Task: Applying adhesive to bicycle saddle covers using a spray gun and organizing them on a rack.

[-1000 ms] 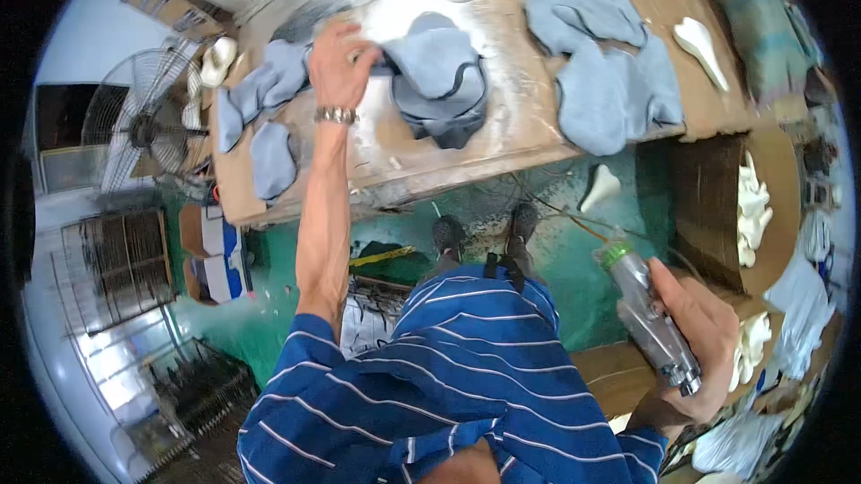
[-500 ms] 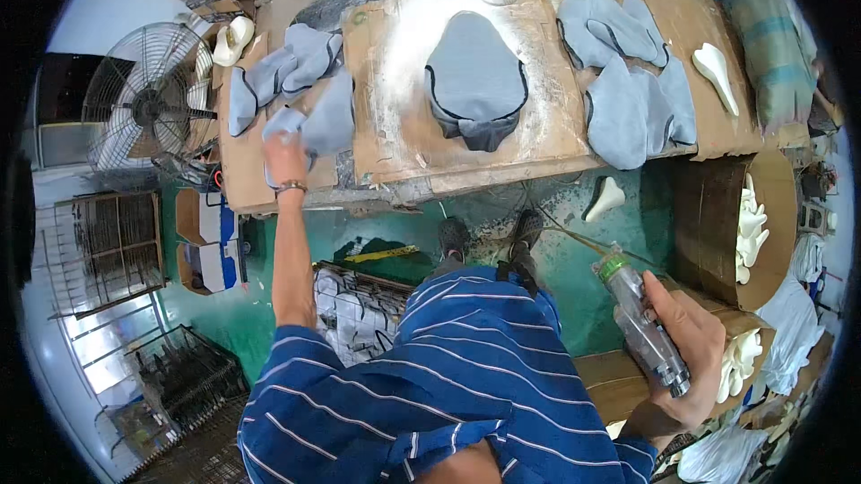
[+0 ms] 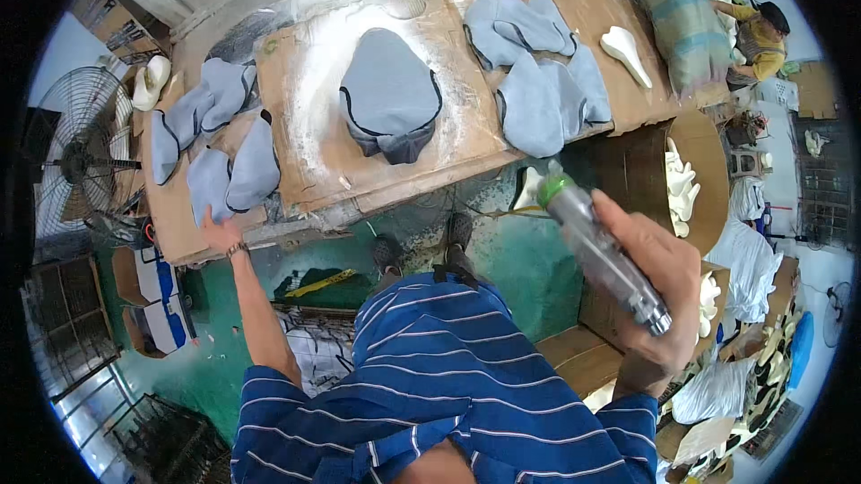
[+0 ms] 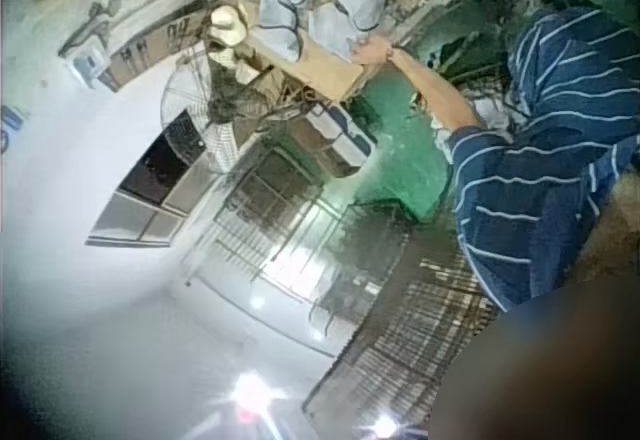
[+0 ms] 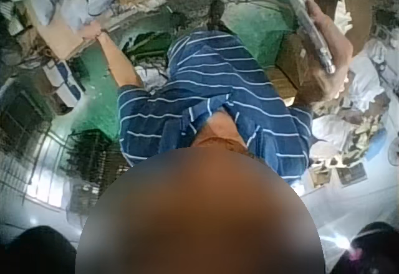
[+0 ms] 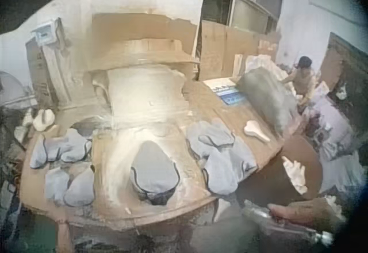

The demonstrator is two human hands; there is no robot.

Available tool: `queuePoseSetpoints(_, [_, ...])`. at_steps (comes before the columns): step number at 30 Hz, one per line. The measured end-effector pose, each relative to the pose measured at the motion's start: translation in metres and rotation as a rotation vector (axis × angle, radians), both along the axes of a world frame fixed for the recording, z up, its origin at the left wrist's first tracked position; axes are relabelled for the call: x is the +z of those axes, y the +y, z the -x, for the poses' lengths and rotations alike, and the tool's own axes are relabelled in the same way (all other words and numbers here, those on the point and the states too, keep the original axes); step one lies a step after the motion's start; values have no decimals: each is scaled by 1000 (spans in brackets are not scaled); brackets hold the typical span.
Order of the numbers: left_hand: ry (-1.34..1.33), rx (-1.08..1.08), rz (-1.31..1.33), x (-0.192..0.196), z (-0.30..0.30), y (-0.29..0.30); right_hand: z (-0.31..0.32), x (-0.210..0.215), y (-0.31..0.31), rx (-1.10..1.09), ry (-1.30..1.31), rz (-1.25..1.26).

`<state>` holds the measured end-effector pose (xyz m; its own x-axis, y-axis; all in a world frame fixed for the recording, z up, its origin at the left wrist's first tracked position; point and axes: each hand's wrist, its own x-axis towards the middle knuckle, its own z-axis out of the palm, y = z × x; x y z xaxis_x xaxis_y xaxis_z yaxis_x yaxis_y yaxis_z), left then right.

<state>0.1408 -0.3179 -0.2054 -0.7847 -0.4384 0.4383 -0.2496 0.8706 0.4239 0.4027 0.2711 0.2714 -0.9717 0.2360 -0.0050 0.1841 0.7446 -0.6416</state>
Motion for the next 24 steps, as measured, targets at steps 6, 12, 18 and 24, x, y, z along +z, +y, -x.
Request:
queuePoseSetpoints(6, [8,-156,-128,1,-99,36,1,2,-3,111,-19,9])
queuePoseSetpoints(12, [-211,-74,-498,-7,-171,88,13,11,-15,214,-95,32])
queuePoseSetpoints(18, [-130,-219,-514,9,-164,108,33,12,-55,22,-34,-134])
queuePoseSetpoints(24, [-31,-342,-572,33,-133,105,38,21,-110,95,-38,-133])
